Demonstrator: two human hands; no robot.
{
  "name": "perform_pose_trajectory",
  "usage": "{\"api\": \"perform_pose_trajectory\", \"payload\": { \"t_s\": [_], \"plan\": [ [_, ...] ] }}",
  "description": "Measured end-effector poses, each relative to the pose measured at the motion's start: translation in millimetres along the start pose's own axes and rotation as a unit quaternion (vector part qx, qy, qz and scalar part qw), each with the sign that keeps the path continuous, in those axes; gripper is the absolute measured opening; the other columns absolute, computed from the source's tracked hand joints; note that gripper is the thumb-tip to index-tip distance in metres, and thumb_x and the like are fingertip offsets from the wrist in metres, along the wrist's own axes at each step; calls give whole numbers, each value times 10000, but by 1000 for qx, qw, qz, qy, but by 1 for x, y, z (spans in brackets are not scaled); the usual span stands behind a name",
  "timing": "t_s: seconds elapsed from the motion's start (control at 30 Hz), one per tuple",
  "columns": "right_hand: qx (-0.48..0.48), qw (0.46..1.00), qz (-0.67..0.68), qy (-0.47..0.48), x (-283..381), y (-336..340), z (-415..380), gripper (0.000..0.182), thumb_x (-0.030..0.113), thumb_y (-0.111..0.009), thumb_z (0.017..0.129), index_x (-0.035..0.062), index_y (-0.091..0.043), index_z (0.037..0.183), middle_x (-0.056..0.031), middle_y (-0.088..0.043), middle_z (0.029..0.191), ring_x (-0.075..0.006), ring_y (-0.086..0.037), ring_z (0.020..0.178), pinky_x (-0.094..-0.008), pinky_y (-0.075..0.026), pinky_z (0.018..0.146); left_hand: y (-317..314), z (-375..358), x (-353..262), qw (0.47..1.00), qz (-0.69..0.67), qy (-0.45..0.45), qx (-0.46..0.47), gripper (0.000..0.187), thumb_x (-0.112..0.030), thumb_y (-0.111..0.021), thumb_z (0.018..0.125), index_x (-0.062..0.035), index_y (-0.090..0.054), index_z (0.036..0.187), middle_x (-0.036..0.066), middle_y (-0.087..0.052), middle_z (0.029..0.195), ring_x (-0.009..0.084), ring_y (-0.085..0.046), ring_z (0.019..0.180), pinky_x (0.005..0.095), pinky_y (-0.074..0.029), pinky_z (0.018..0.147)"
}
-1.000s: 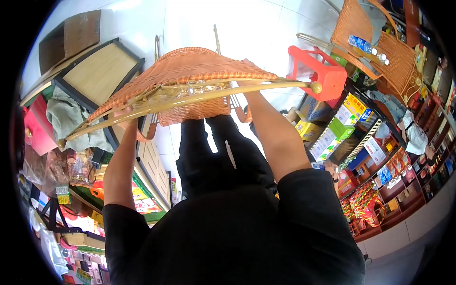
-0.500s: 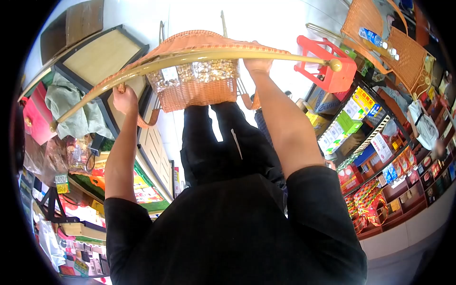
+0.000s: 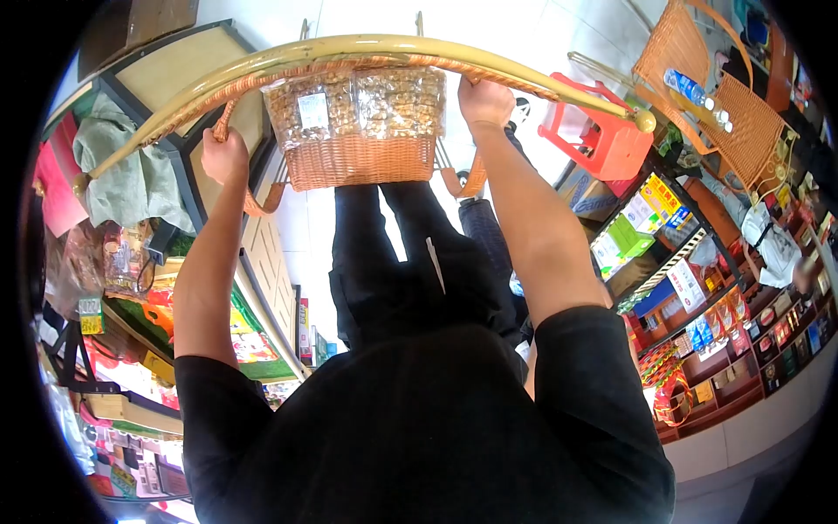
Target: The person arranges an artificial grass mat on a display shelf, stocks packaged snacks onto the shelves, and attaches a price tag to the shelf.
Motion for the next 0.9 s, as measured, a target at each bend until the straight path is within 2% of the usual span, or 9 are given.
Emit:
{"api": "perform_pose_trajectory", "payload": {
  "t_s": [0.27, 0.3, 0.33, 0.57, 0.6, 0.63, 0.8, 0.87, 0.9],
  "plan": [
    [18, 1000, -7, -22, -6, -4, 0, 289, 336, -555, 775, 57, -628, 771, -185, -628, 704, -360, -618, 671, -444, -490, 671, 0, 2, -3, 1000, 4, 4, 13, 195, -277, -542, 698, -87, -514, 733, 181, -599, 667, 404, -582, 678, 511, -436, 606],
    [16, 999, 11, -35, -7, -3, -2, 395, 427, -528, 773, 50, -645, 779, -204, -626, 729, -389, -606, 729, -459, -473, 726, -1, 1, -2, 1000, 9, -13, 7, 195, -275, -540, 689, -86, -528, 737, 184, -604, 678, 406, -584, 687, 508, -441, 619],
    [20, 999, -14, -24, -6, -1, -5, 317, 371, -551, 767, 75, -659, 799, -188, -628, 702, -361, -618, 706, -425, -486, 709, 1, 0, 3, 999, 16, -29, 0, 197, -272, -538, 679, -85, -543, 740, 188, -608, 689, 408, -585, 697, 506, -446, 632],
    [-24, 998, 44, -40, -14, 3, -13, 274, 378, -512, 739, 154, -657, 799, -151, -637, 754, -370, -596, 768, -430, -472, 743, 9, -4, 3, 999, -18, 17, 20, 224, -274, -533, 656, -85, -590, 762, 192, -627, 746, 407, -595, 746, 484, -466, 694],
    [-10, 998, 46, -29, -14, 3, -14, 294, 321, -562, 704, 93, -663, 859, -174, -645, 784, -358, -613, 776, -406, -476, 740, 8, -5, 6, 1000, -14, 13, 21, 224, -274, -533, 656, -85, -590, 762, 192, -627, 746, 407, -595, 746, 484, -466, 694],
    [-8, 998, 48, -33, -18, 1, -20, 294, 321, -562, 704, 93, -663, 859, -174, -645, 784, -358, -613, 776, -406, -476, 740, 8, -5, 6, 1000, -22, 0, 17, 242, -285, -538, 654, -86, -598, 778, 191, -631, 765, 402, -599, 764, 478, -470, 708],
    [-95, 984, 142, 59, -14, 22, -36, 267, 297, -550, 758, 38, -584, 701, -231, -575, 699, -374, -583, 755, -445, -461, 686, 10, -9, 27, 997, -78, -22, 18, 322, -313, -577, 647, -60, -612, 842, 201, -638, 843, 381, -604, 844, 445, -473, 765],
    [-76, 962, 262, 4, -41, 21, -60, 365, 216, -592, 714, 0, -600, 1008, -183, -648, 873, -309, -624, 822, -371, -473, 763, 3, -7, 31, 976, -185, -103, 45, 363, -302, -618, 641, -35, -598, 886, 207, -633, 885, 381, -595, 876, 434, -463, 794],
    [-100, 939, 325, 50, -50, 17, -72, 333, 194, -607, 676, 4, -605, 950, -227, -620, 863, -378, -588, 843, -416, -460, 778, 6, -15, 37, 959, -259, -96, 63, 403, -284, -642, 641, -25, -586, 944, 215, -626, 928, 375, -588, 907, 419, -454, 816]
  ]
}}
Point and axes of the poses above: each hand's wrist, its own z-axis towards the middle knuckle, its own y-axis out of the back of the hand, x = y × z, the point moved 8 cm from there along z, towards the middle knuckle
